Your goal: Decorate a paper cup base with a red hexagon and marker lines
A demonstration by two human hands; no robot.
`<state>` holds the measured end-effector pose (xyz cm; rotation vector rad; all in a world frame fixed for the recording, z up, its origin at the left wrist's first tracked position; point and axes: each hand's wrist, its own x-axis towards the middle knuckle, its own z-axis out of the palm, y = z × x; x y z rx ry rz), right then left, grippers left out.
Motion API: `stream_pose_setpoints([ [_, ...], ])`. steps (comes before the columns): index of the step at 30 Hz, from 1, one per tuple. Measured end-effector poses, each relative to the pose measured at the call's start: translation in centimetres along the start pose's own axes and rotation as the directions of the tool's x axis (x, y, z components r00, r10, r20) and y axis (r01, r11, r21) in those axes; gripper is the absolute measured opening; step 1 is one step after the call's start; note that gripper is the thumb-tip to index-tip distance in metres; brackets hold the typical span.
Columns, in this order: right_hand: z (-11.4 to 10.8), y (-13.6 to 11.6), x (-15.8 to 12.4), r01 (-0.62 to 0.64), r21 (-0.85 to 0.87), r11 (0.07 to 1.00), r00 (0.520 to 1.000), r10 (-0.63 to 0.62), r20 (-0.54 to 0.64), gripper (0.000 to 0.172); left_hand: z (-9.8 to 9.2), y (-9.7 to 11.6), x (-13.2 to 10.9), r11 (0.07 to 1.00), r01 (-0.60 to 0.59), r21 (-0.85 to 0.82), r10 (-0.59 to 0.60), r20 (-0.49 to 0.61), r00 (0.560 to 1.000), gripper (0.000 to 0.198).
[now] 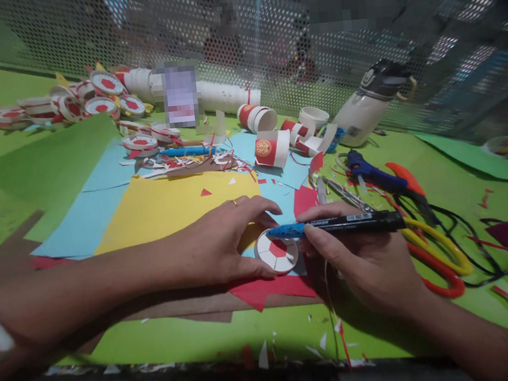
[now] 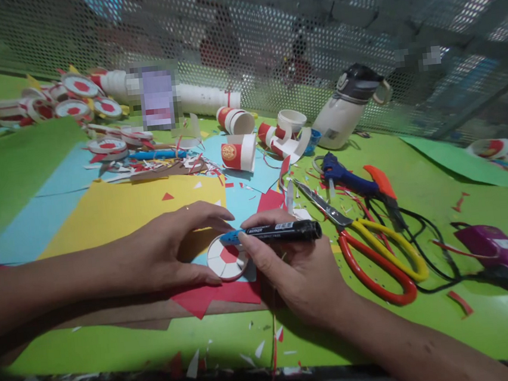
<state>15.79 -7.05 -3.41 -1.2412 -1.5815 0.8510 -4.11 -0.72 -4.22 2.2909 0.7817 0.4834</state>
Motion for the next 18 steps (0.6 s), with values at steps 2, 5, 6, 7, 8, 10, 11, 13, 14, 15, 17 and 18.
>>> stream_pose_setpoints([
  [2, -0.04, 0.02, 0.01, -0.001, -0.010, 1.000, 1.000, 0.001, 0.004, 0.005, -0.01, 0.01, 0.00, 1.000, 0.010, 0.003, -0.010, 0.000, 1.000, 0.060],
  [5, -0.08, 0.03, 0.01, 0.000, -0.017, 1.000, 1.000, 0.000, 0.003, 0.006, 0.00, 0.03, 0.01, 1.000, 0.018, 0.002, -0.018, -0.001, 1.000, 0.062],
  [6, -0.08, 0.03, 0.01, 0.004, -0.023, 1.000, 1.000, -0.004, 0.006, 0.005, 0.00, 0.03, 0.02, 1.000, 0.016, 0.001, -0.016, -0.001, 1.000, 0.061],
  [7, -0.08, 0.03, 0.02, 0.009, -0.029, 1.000, 1.000, -0.009, 0.006, 0.005, 0.01, 0.02, 0.02, 1.000, 0.013, 0.000, -0.013, -0.001, 1.000, 0.061],
  [8, -0.07, 0.02, 0.02, 0.014, -0.032, 0.999, 1.000, -0.014, 0.007, 0.005, 0.01, 0.02, 0.01, 1.000, 0.008, -0.001, -0.008, -0.001, 1.000, 0.060],
  [10, -0.04, 0.00, 0.03, 0.017, -0.028, 0.999, 1.000, -0.016, 0.011, 0.005, 0.01, 0.01, 0.00, 1.000, 0.004, -0.001, -0.004, -0.003, 1.000, 0.058],
  [11, -0.02, -0.02, 0.02, 0.017, -0.020, 1.000, 1.000, -0.017, 0.011, 0.005, 0.00, 0.01, -0.01, 1.000, 0.004, 0.000, -0.004, -0.004, 1.000, 0.058],
  [13, 0.01, -0.05, 0.01, 0.012, -0.003, 1.000, 1.000, -0.012, 0.007, 0.004, -0.01, 0.00, -0.02, 1.000, 0.004, 0.001, -0.004, -0.003, 1.000, 0.059],
  [14, 0.01, -0.06, 0.01, 0.010, 0.003, 1.000, 1.000, -0.010, 0.003, 0.004, -0.01, 0.00, -0.03, 1.000, 0.005, 0.002, -0.005, -0.004, 1.000, 0.060],
  [15, 0.01, -0.07, 0.01, 0.007, 0.004, 1.000, 1.000, -0.007, 0.000, 0.004, -0.01, 0.01, -0.03, 1.000, 0.006, 0.003, -0.006, -0.005, 1.000, 0.060],
  [17, -0.03, -0.10, 0.00, 0.002, -0.006, 1.000, 1.000, -0.002, -0.002, 0.005, 0.01, 0.01, -0.03, 1.000, 0.005, 0.004, -0.005, -0.008, 1.000, 0.060],
  [18, -0.06, -0.10, 0.00, 0.003, -0.014, 1.000, 1.000, -0.003, 0.001, 0.005, 0.02, 0.00, -0.03, 1.000, 0.004, 0.005, -0.004, -0.009, 1.000, 0.060],
])
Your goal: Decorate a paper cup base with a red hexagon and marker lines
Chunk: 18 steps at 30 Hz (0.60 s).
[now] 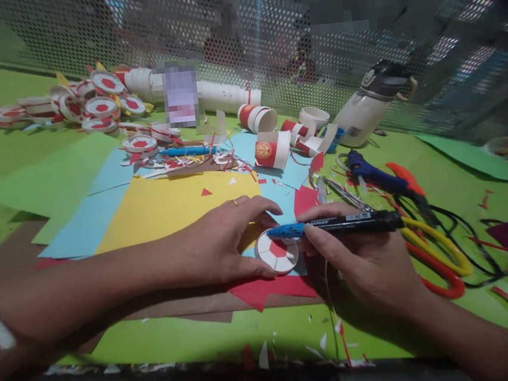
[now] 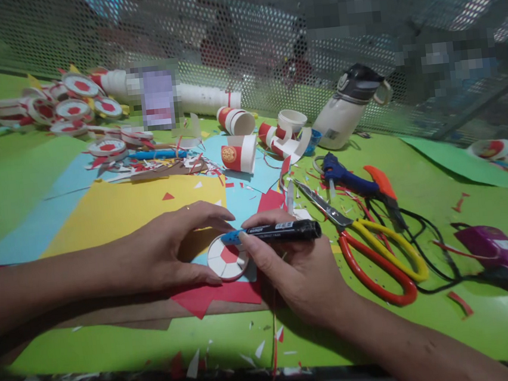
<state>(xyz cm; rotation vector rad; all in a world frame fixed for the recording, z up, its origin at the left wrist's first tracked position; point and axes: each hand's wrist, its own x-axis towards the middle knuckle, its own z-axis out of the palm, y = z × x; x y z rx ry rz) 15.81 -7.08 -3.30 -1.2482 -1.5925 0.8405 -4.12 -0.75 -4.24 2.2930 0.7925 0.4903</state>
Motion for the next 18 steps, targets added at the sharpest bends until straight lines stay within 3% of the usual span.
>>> stream_pose_setpoints([
  [18, 0.06, -0.29, 0.10, 0.040, -0.069, 0.997, 0.999, -0.041, -0.004, 0.005, 0.00, 0.03, -0.04, 1.000, 0.004, -0.001, -0.004, -0.017, 1.000, 0.059],
])
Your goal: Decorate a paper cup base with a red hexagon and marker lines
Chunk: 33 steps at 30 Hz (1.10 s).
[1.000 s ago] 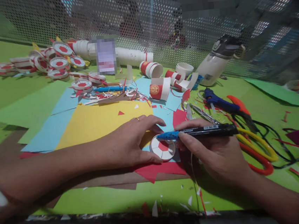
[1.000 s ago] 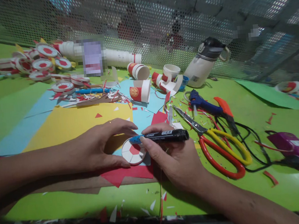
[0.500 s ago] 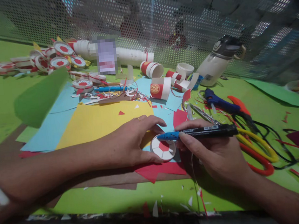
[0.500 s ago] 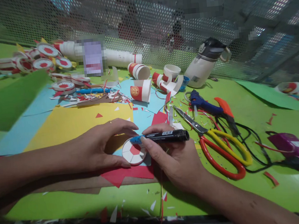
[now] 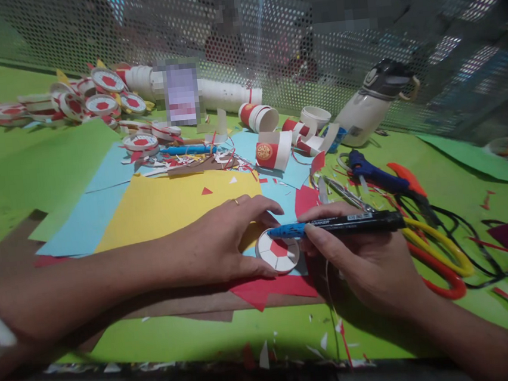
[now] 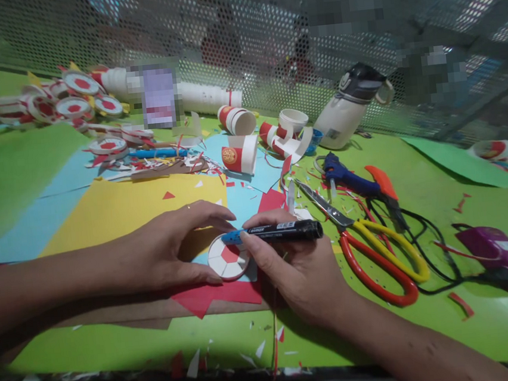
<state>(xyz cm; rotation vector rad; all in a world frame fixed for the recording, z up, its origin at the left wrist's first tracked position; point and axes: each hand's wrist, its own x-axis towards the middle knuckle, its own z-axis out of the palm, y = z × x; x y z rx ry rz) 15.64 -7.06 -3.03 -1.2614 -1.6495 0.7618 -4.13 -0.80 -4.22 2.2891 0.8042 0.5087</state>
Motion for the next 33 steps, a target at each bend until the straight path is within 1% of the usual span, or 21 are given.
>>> stream_pose_setpoints([
  [2, 0.0, 0.1, -0.1, 0.022, -0.019, 1.000, 1.000, -0.022, -0.002, 0.005, 0.0, 0.0, 0.0, 1.000, 0.001, 0.001, -0.001, 0.002, 1.000, 0.059],
  [6, -0.2, 0.4, -0.1, 0.084, -0.115, 0.990, 0.996, -0.086, -0.010, 0.007, 0.0, 0.1, 0.0, 1.000, 0.007, 0.015, -0.007, 0.002, 1.000, 0.060],
  [9, -0.3, 0.7, -0.2, 0.110, -0.153, 0.982, 0.994, -0.110, 0.007, 0.007, 0.0, 0.1, 0.0, 1.000, 0.001, 0.022, -0.001, 0.005, 1.000, 0.060],
  [12, -0.4, 0.8, -0.3, 0.111, -0.152, 0.982, 0.994, -0.109, 0.018, 0.006, 0.0, 0.0, 0.0, 1.000, -0.002, 0.016, 0.002, 0.010, 1.000, 0.061],
  [16, -0.3, 0.9, -0.5, 0.060, -0.095, 0.994, 0.998, -0.059, 0.012, 0.006, 0.0, 0.0, 0.0, 1.000, 0.012, 0.001, -0.012, 0.012, 1.000, 0.060],
  [19, -0.3, 0.7, -0.4, 0.061, -0.075, 0.995, 0.996, -0.066, -0.067, 0.006, -0.1, 0.1, 0.0, 1.000, 0.028, -0.001, -0.028, 0.012, 1.000, 0.061],
  [21, -0.4, 0.6, -0.4, 0.096, -0.119, 0.988, 0.984, -0.113, -0.140, 0.007, 0.0, 0.1, 0.0, 1.000, 0.029, 0.000, -0.029, 0.007, 1.000, 0.060],
  [23, -0.5, 0.6, -0.4, 0.117, -0.182, 0.976, 0.974, -0.149, -0.172, 0.008, 0.0, 0.1, 0.0, 1.000, 0.020, -0.001, -0.020, 0.000, 1.000, 0.059],
  [27, -0.5, 0.8, -0.6, 0.085, -0.223, 0.971, 0.984, -0.116, -0.134, 0.006, 0.0, 0.1, 0.1, 1.000, 0.018, -0.011, -0.018, 0.007, 1.000, 0.058],
  [31, -0.4, 1.2, -0.7, 0.130, -0.221, 0.967, 0.980, -0.159, -0.119, 0.007, -0.1, 0.2, 0.1, 0.999, 0.035, -0.013, -0.035, 0.020, 0.999, 0.060],
  [33, -0.4, 1.2, -0.7, 0.132, -0.205, 0.970, 0.979, -0.160, -0.127, 0.007, -0.1, 0.3, 0.1, 0.999, 0.035, -0.015, -0.035, 0.018, 0.999, 0.060],
])
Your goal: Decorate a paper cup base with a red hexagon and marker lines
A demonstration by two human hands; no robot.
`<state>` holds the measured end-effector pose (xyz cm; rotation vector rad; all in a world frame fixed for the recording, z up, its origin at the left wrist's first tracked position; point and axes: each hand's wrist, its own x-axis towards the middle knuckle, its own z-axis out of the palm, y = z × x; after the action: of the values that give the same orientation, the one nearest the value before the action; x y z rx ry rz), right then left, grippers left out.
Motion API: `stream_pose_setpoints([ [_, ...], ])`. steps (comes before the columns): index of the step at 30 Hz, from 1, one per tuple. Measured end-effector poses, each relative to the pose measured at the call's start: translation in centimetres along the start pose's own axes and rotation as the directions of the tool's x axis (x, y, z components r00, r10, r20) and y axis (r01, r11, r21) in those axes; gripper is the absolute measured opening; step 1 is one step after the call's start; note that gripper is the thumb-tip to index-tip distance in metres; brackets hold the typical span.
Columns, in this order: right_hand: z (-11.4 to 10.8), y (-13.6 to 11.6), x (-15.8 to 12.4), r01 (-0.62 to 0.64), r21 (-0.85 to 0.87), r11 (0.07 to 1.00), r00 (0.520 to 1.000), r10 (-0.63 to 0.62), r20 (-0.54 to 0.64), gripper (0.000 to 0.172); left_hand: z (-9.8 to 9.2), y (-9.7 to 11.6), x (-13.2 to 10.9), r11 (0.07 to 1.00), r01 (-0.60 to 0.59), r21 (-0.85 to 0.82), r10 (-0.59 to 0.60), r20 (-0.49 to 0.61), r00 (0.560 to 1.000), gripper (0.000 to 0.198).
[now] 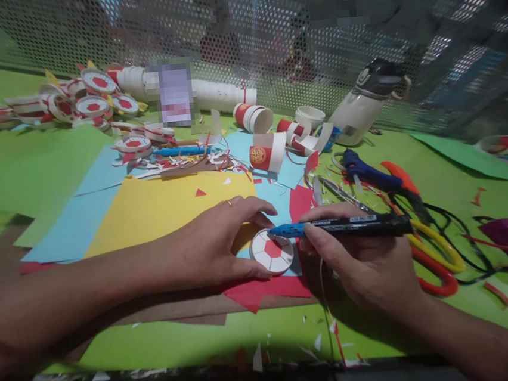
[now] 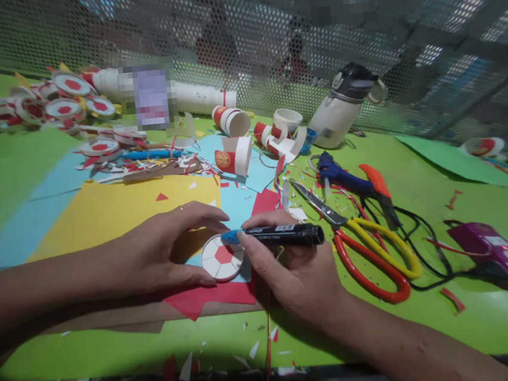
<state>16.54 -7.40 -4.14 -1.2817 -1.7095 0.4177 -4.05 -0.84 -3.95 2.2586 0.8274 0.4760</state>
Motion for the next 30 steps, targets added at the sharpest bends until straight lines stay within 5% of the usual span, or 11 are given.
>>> stream_pose_setpoints([
  [22, 0.23, -0.33, 0.27, -0.033, 0.074, 0.997, 0.999, 0.030, 0.045, 0.007, 0.09, -0.19, -0.02, 1.000, -0.027, 0.011, 0.027, -0.005, 1.000, 0.060],
  [30, -0.09, -0.14, 0.35, 0.020, -0.037, 0.999, 0.997, -0.017, 0.075, 0.007, 0.24, -0.32, 0.02, 1.000, -0.022, 0.020, 0.022, -0.016, 1.000, 0.060],
])
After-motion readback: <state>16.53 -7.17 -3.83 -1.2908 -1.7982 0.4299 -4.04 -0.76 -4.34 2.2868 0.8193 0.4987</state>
